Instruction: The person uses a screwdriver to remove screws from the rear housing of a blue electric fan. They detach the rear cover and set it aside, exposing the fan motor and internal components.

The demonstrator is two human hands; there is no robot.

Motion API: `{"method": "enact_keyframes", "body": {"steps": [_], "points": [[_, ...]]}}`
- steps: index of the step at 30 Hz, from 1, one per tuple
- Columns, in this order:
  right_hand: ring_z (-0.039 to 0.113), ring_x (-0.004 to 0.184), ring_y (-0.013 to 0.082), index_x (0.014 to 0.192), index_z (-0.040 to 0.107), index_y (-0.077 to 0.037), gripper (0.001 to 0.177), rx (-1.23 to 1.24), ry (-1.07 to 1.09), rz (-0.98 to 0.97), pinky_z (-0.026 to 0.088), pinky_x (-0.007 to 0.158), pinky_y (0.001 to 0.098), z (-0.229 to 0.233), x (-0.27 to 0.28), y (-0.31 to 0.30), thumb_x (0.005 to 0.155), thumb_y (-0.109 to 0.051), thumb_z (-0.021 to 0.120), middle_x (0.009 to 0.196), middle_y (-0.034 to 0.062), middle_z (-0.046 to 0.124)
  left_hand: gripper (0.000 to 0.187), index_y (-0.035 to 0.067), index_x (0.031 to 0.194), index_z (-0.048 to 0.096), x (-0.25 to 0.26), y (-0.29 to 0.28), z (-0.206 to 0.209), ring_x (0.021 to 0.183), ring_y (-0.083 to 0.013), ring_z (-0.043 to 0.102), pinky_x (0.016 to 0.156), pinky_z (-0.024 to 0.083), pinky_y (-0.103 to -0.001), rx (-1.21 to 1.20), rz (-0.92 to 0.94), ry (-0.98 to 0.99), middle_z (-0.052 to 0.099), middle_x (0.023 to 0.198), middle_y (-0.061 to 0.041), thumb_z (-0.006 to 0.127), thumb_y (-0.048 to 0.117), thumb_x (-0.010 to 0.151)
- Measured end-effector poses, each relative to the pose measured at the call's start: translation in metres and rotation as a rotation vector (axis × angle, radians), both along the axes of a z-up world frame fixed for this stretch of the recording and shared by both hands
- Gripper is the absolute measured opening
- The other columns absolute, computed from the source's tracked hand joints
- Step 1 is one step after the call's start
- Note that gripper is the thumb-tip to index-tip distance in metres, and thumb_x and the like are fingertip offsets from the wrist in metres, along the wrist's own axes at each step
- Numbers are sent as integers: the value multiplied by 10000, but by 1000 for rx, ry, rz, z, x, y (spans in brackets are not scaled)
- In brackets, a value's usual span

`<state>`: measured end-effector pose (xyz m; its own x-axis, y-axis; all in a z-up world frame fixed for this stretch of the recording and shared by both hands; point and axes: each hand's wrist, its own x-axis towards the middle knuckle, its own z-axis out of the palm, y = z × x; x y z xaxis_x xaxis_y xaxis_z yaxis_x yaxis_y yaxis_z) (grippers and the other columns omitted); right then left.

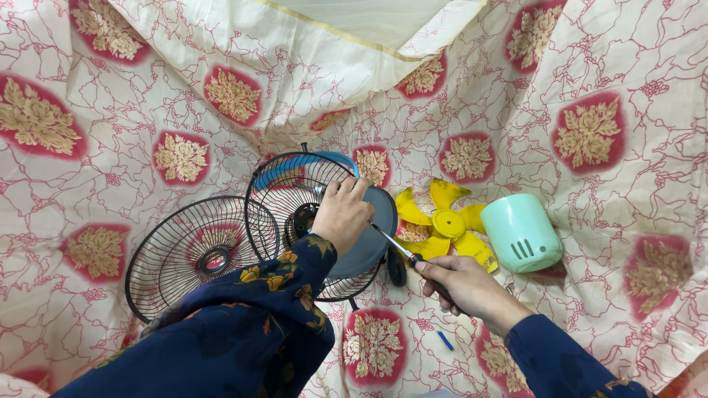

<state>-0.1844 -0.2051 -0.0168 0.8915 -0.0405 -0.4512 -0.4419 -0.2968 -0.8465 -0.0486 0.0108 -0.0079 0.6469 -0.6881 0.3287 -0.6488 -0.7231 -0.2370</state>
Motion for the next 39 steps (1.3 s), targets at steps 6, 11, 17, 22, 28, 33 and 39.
{"method": "enact_keyframes", "body": {"steps": [6,11,17,22,28,33,39], "points": [[509,525,93,851,698,-31,395,-24,5,18,401,475,265,1,0,2,969,-402,626,679,1,599,59,219,826,794,-1,0,-1,1200,-257,506,991,402,-437,1,-6,-13,545,1339,-55,756,197,788],[545,543,106,931,704,-25,385,-24,-29,-2,455,516,266,-2,2,0,990,-345,498,735,16,685,56,198,837,794,1,-1,-2,1188,-263,516,993,436,-420,-32,-15,18,540,1358,-63,751,184,803],[642,629,126,1223,742,-126,382,-335,-225,2,509,610,280,8,-3,6,895,-318,702,776,51,738,90,187,856,793,3,-1,1,1211,-269,514,1023,439,-413,-71,-23,67,542,1352,-61,781,172,768],[711,619,171,1237,720,-168,425,-479,-276,-29,575,587,328,28,-13,17,827,-250,793,799,50,746,110,175,857,782,1,-2,3,1217,-271,508,1008,441,-412,-76,-9,110,534,1353,-60,807,192,751],[706,581,156,1340,602,-121,448,-241,-60,-36,519,477,327,28,-8,24,937,-277,718,876,60,758,103,202,869,789,4,-4,-1,1196,-261,519,999,446,-410,-58,-3,50,542,1345,-57,793,188,767],[658,572,144,1341,638,-132,415,-111,-68,-52,523,466,320,18,2,15,954,-236,530,889,36,772,75,230,863,804,7,-3,-2,1186,-248,527,985,447,-404,0,18,34,551,1350,-40,770,176,821],[719,706,102,1231,784,-148,444,-434,-561,15,549,657,244,8,2,3,790,-203,793,845,23,805,78,213,841,804,5,-1,2,1175,-241,515,981,424,-400,-30,-11,51,539,1355,-36,797,239,768]]}}
